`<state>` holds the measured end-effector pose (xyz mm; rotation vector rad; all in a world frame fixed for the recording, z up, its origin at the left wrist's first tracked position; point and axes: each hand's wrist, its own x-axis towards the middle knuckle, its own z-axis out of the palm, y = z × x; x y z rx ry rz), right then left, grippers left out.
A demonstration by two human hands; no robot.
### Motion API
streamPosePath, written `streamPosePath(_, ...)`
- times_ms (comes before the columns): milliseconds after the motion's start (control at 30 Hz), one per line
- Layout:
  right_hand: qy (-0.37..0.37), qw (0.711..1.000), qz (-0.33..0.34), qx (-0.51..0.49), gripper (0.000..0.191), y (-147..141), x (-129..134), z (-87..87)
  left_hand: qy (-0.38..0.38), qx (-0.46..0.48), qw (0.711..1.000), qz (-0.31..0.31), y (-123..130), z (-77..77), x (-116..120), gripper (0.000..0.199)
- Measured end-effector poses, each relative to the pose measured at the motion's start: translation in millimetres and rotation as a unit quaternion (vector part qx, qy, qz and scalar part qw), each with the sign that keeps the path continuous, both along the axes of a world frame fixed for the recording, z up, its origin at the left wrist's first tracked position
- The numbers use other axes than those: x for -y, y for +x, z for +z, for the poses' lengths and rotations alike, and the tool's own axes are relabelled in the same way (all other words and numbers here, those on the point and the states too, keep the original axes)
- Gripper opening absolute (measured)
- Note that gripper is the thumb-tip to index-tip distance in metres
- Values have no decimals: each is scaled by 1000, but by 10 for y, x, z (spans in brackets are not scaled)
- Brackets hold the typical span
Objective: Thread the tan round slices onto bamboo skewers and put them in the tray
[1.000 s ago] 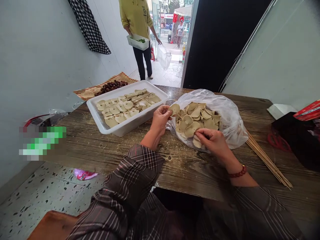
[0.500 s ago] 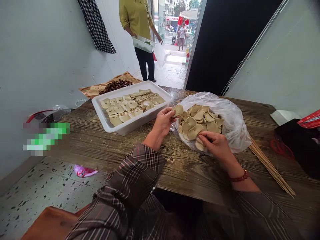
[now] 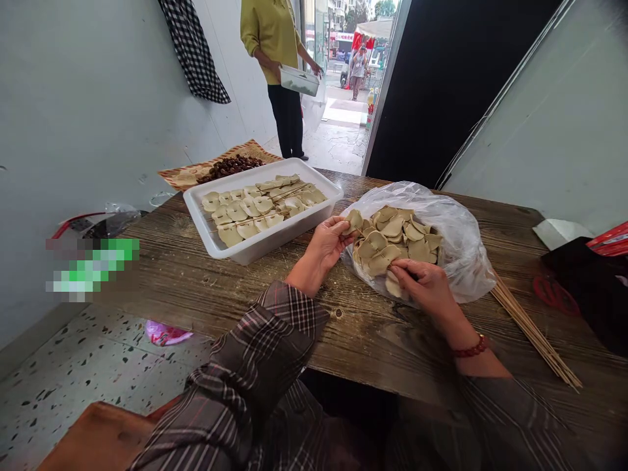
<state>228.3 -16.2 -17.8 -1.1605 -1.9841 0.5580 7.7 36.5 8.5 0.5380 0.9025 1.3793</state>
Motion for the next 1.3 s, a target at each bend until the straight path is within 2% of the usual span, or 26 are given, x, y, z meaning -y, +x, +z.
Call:
streamPosePath(300, -38, 999, -15, 7, 30, -37, 2, 22, 95, -86, 991, 40, 49, -16, 19, 22)
streamPosePath(700, -65, 998, -7, -22, 30, -49, 6, 6, 158, -160, 972, 72, 69, -62, 3, 12)
streamPosePath(833, -86, 995, -6, -45, 31, -48, -3, -4, 161, -181, 969, 51, 113, -71, 27, 10)
streamPosePath(967, -126, 988, -15, -88, 31, -56, -10, 1, 168, -184, 968, 4, 142, -79, 61, 12)
streamPosePath(1167, -174, 972, -8, -160, 34, -68, -10, 8, 119, -63, 990, -39, 114, -59, 73, 32)
streamPosePath(1300, -182, 971, -3, -156, 36, -71, -4, -3, 106, 2, 987, -121, 160, -11, 127, 33)
